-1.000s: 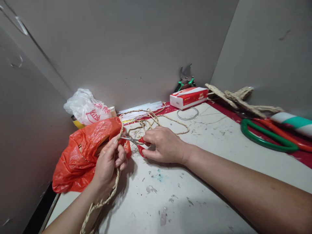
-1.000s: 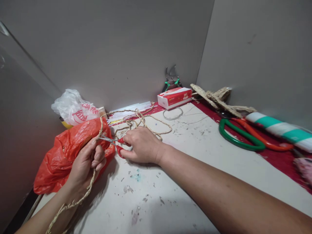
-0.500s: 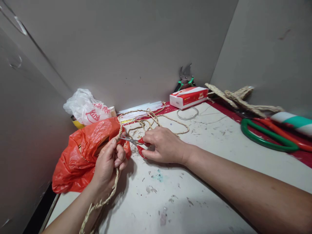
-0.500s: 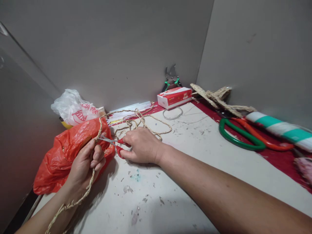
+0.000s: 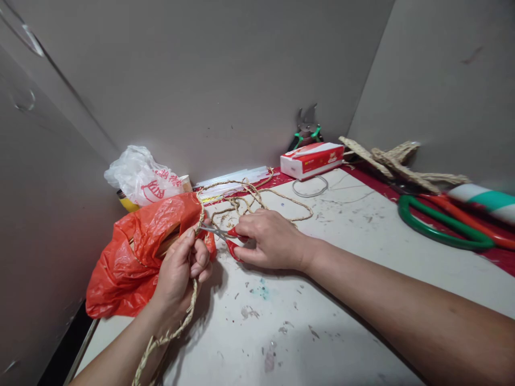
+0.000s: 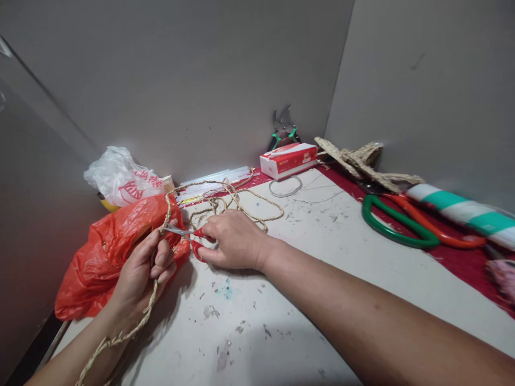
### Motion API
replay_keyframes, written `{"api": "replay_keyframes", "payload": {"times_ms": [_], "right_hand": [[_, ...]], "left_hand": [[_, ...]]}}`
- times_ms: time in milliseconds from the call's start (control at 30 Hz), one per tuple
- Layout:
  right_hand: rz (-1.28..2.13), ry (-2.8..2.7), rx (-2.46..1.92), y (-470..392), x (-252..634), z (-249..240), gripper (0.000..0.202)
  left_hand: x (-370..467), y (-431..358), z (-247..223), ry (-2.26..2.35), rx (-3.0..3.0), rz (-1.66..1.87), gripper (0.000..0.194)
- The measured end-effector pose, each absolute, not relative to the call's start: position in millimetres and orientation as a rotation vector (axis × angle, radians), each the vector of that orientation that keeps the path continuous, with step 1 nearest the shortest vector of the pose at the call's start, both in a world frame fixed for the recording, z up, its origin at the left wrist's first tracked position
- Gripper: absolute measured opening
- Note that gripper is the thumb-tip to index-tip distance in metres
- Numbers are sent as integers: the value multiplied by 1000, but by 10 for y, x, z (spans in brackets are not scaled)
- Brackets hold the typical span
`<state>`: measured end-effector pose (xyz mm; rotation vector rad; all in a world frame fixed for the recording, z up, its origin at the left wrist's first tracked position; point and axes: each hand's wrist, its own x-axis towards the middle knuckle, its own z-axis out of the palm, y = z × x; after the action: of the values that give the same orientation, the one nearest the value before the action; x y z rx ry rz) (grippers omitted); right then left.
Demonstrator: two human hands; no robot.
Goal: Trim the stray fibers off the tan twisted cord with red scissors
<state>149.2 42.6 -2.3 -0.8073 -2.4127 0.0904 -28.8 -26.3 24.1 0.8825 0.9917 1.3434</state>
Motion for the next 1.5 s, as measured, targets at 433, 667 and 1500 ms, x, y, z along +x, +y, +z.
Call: {"api": "replay_keyframes", "payload": {"times_ms": [433, 667, 1500], "right_hand": [[95, -2386, -805, 423, 1486, -24, 25], [92, -2420, -825, 424, 1495, -31, 26], [108, -2408, -798, 416, 1481, -28, 23]], "left_hand": [[-295, -255, 248, 971, 820, 1363, 29], [-290, -256, 273, 946, 809, 1389, 16], [-259, -287, 234, 943, 887, 1293, 21]]}}
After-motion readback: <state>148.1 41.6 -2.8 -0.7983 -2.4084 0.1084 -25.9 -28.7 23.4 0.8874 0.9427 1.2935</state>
